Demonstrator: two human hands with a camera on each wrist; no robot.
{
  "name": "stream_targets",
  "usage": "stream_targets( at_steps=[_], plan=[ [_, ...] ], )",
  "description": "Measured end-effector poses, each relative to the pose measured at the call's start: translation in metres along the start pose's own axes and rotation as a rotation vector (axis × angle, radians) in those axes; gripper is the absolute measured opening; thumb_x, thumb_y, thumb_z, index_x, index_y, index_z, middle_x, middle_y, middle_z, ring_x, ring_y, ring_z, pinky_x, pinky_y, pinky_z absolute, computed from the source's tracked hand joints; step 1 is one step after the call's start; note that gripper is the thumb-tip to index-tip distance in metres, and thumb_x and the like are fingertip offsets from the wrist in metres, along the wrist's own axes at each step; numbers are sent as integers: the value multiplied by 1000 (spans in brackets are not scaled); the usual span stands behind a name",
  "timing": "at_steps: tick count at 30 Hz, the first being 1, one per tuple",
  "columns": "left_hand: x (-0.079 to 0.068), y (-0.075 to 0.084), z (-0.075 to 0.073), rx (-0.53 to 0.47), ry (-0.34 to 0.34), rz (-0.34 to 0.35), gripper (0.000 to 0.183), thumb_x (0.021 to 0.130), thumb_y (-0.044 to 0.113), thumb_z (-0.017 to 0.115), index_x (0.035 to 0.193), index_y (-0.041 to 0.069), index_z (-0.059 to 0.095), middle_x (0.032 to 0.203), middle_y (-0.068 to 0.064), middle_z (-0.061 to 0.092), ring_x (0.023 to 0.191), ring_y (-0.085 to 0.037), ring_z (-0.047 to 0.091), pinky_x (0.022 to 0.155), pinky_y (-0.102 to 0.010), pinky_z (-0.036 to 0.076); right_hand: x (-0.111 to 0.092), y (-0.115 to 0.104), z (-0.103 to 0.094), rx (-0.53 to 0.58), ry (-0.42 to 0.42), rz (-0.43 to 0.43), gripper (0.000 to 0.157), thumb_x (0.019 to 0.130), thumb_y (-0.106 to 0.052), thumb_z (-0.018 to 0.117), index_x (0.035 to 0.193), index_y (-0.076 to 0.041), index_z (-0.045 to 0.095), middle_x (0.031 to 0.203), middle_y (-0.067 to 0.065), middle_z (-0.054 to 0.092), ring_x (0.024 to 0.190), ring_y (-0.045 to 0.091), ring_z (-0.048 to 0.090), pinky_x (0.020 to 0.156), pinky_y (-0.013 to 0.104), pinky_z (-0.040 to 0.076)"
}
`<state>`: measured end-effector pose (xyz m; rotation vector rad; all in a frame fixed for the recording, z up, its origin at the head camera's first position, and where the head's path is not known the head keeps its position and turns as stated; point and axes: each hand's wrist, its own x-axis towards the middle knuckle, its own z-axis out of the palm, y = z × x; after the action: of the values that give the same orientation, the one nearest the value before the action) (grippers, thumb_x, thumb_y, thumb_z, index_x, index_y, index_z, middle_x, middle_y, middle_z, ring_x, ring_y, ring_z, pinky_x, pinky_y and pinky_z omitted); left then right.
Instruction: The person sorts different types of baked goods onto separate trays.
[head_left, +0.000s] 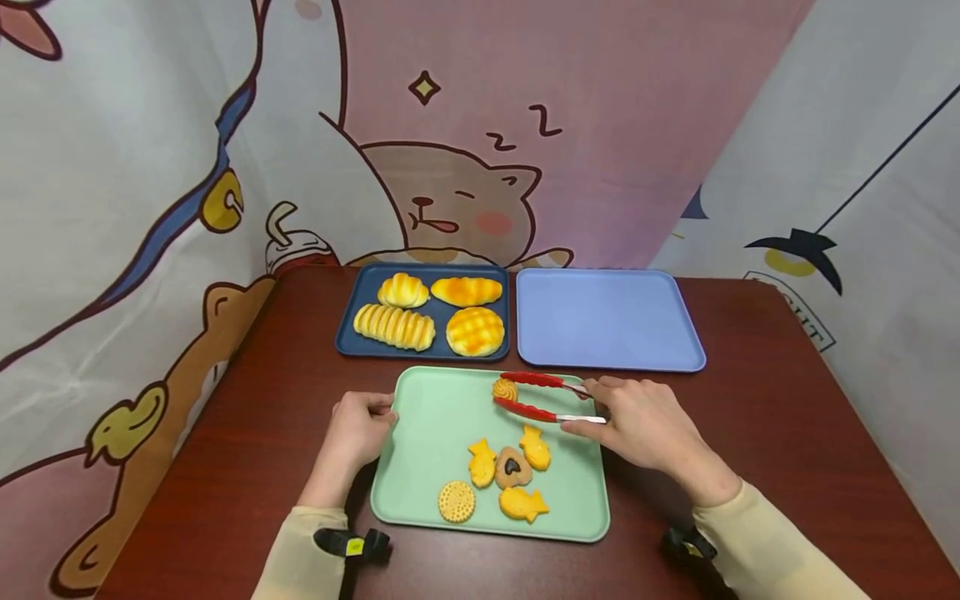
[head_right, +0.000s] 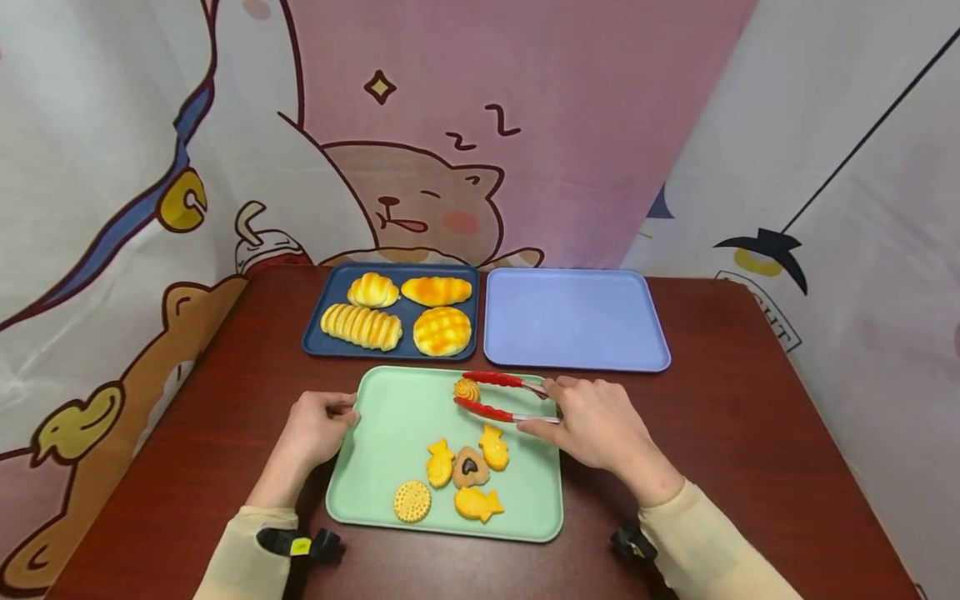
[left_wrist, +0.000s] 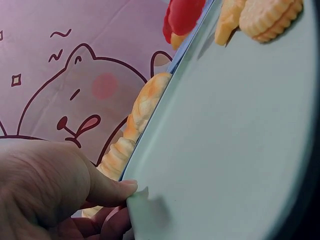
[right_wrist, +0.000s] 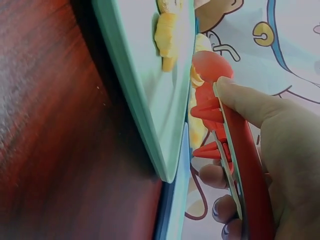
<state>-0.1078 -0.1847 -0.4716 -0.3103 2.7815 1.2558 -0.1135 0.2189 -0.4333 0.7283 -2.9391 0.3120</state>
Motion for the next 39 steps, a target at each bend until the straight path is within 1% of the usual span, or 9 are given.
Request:
stream_targets(
  at_steps=[3, 8, 10, 13, 18, 21, 26, 31, 39],
  plan=[
    [0, 1, 0, 2, 1, 4, 30, 98, 6, 73, 127, 1, 77, 102, -8, 74, 82, -20, 67, 66, -35, 53, 1, 3, -4, 6, 25, 4, 61, 87, -73, 73, 103, -15, 78, 72, -10, 55, 57, 8, 44, 47, 30, 36],
    [-1, 2, 0, 2, -3, 1, 30, 98, 6, 73, 127, 0, 76, 102, -9, 74, 83, -20, 67, 67, -35, 53, 3, 13, -10, 4, 70, 22, 60, 86, -73, 74, 99, -15, 77, 75, -8, 63, 59, 12, 51, 51, 32, 41],
    [-1, 2, 0, 1, -4, -2, 30, 98, 6, 72, 128, 0, 76, 102, -9, 74, 84, -21, 67, 67, -36, 53, 4, 18, -12, 7, 83, 33, 59, 87, -73, 74, 97, -15, 76, 71, -9, 59, 59, 12, 50, 51, 32, 39],
    [-1, 2, -1, 5, -3, -2, 30, 98, 6, 72, 127, 0, 76, 102, -9, 74, 84, -21, 67, 67, -36, 53, 7, 26, -13, 16, 97, 51, 52, 87, -70, 76, 87, -19, 68, 63, -10, 47, 56, 13, 45, 51, 33, 36],
    [-1, 1, -1, 8, 1, 1, 30, 98, 6, 73, 127, 1, 77, 101, -8, 74, 83, -21, 66, 67, -35, 52, 12, 39, -13, 27, 123, 73, 46, 86, -63, 81, 85, -20, 64, 63, -9, 46, 57, 13, 45, 51, 34, 36],
    [-1, 1, 0, 5, 0, -3, 30, 98, 7, 72, 127, 1, 77, 101, -8, 74, 82, -21, 66, 66, -35, 52, 15, 46, -11, 28, 114, 87, 46, 86, -61, 82, 87, -18, 65, 64, -7, 46, 57, 15, 46, 51, 34, 36],
    [-1, 2, 0, -1, -1, 2, 30, 99, 7, 72, 128, 1, 77, 103, -9, 74, 82, -21, 66, 66, -35, 52, 20, 54, -7, 22, 72, 135, 51, 87, -67, 77, 87, -17, 66, 63, -4, 46, 58, 18, 46, 52, 35, 35],
    [-1, 2, 0, -11, -5, -1, 30, 99, 7, 71, 129, 1, 76, 104, -9, 73, 87, -22, 66, 69, -37, 54, 27, 59, -3, 28, 30, 183, 57, 88, -71, 73, 96, -15, 72, 66, -3, 50, 62, 20, 49, 53, 36, 37],
    [-1, 0, 0, -31, -13, -21, 31, 100, 7, 71, 130, 1, 75, 103, -9, 72, 87, -22, 66, 70, -37, 54, 34, 61, 1, 35, -9, 213, 57, 87, -72, 73, 94, -15, 70, 67, -1, 51, 61, 21, 49, 51, 36, 36]
  ],
)
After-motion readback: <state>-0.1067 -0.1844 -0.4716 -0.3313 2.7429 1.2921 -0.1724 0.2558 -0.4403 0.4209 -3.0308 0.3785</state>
